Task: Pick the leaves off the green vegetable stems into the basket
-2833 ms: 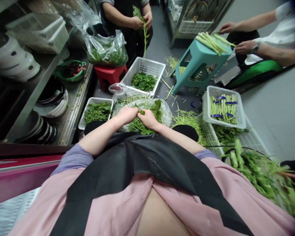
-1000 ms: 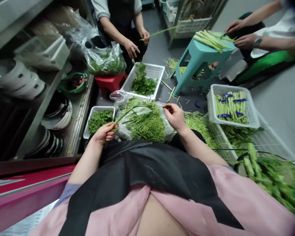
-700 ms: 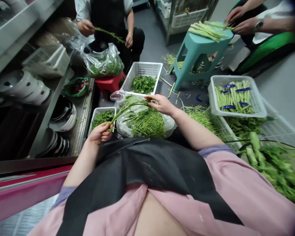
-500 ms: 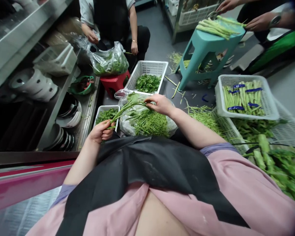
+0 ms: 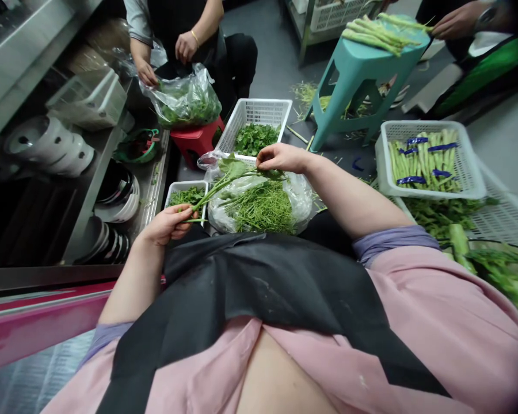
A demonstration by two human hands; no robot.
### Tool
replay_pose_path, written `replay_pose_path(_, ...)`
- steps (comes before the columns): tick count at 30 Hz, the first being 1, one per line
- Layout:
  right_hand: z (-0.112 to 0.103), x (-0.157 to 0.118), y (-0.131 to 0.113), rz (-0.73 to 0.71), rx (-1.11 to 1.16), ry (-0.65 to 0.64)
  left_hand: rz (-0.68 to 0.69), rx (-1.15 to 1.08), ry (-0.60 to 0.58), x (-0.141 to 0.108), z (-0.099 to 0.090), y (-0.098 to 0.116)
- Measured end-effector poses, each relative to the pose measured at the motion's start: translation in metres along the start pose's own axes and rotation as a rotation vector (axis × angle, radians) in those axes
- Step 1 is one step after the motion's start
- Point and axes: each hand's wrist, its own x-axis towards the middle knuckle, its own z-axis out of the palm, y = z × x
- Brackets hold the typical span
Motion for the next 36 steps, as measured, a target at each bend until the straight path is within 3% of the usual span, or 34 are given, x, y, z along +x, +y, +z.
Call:
replay_pose_path(4, -0.007, -0.001, 0.001, 0.043, 0.16, -0.122, 0.016, 0.051, 0.036, -0.003, 0.0, 0.007)
replay_pose_path(8, -0.009, 0.002, 0.011, -0.008, 0.251, -0.221, 0.04, 0.082, 0.054, -0.005, -0.005, 0.006)
replay_pose_path(13, -0.008, 0.01, 0.019, -0.085, 0.115, -0.32, 0.104, 0.173, 0.082, -0.007, -0.01, 0.008)
replay_pose_path(17, -0.002, 0.009, 0.013, -0.075, 0.014, -0.196, 0.113, 0.251, 0.116, -0.008, -0.011, 0.012)
replay_pose_path(22, 0.003, 0.007, 0.011, -0.114, 0.002, -0.421, 0.119, 0.315, 0.107, -0.011, -0.014, 0.016)
replay_pose_path(26, 0.006, 0.004, 0.011, -0.134, -0.047, -0.4, 0.124, 0.317, 0.125, -0.015, -0.017, 0.015)
replay_pose_path(29, 0.015, 0.004, 0.013, -0.174, -0.222, -0.237, 0.124, 0.323, 0.145, -0.018, -0.014, 0.015)
replay_pose_path(32, 0.023, 0.011, 0.031, -0.09, -0.366, 0.156, 0.125, 0.333, 0.177, -0.019, -0.008, 0.014)
replay_pose_path(36, 0.01, 0.023, 0.089, 0.047, -0.328, 0.685, 0.159, 0.28, 0.189, -0.021, -0.005, 0.012)
